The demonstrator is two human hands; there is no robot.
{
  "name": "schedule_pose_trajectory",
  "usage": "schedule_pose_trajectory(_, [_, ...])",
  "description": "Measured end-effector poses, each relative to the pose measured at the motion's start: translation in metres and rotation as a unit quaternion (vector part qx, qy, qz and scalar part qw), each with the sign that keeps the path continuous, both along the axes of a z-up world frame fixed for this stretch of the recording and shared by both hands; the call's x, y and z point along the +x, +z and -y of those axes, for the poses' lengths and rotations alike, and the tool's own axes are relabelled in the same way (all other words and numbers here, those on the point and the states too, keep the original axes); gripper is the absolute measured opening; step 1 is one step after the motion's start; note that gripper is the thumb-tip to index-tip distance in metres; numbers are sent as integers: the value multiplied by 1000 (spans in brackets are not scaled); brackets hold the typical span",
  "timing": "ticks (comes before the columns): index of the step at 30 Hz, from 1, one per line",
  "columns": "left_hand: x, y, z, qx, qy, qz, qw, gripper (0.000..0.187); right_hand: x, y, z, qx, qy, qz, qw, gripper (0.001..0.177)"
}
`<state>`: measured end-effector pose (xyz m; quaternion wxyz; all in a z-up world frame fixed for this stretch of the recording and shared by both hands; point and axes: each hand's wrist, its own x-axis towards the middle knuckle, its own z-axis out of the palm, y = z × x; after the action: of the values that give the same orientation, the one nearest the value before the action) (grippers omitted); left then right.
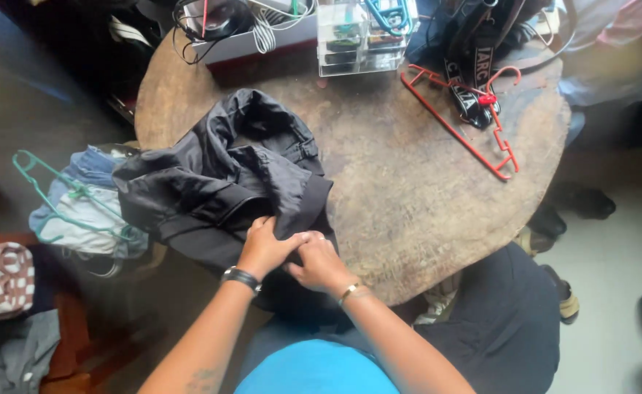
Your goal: Fold a black jacket on a table.
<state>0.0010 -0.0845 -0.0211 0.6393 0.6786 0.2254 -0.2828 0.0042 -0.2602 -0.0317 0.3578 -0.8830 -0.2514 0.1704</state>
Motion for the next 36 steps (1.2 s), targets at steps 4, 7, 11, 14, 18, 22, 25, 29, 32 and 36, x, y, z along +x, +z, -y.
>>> schedule_pose_trajectory(4, [2,-1,13,451,-92,232,857,46,-14,37,43,28,-106,80,991,59])
schedule_pose_trajectory(7, [6,-23,3,472,-127,244,838,35,-20,30,66,-50,-238,12,970,64])
schedule_pose_trajectory(11, [28,-23,-7,380,-102,208,896,37,-5,41,43,-27,-280,-180,943,46])
schedule_pose_trajectory(14, [43,-5,2,277,-56,198,939,37,5,-13,34,-26,-219,-146,964,19])
schedule_pose_trajectory(18, [68,18,18,199,38,118,972,41,54,-12,63,17,-322,-89,943,13])
schedule_pose_trajectory(22, [96,44,56,110,109,195,968,38,114,7,123,63,-409,16,910,12])
schedule_pose_trajectory(25, [113,59,93,82,55,274,957,40,162,23,158,78,-441,82,890,14])
schedule_pose_trajectory(29, [117,35,114,229,-123,338,905,44,211,-10,211,10,-395,83,915,18])
schedule_pose_trajectory(32, [108,10,113,344,-221,251,878,57,218,-4,268,-113,-420,236,869,43])
schedule_pose_trajectory(36, [91,14,113,340,-225,206,889,60,226,-27,337,-277,-462,42,842,73])
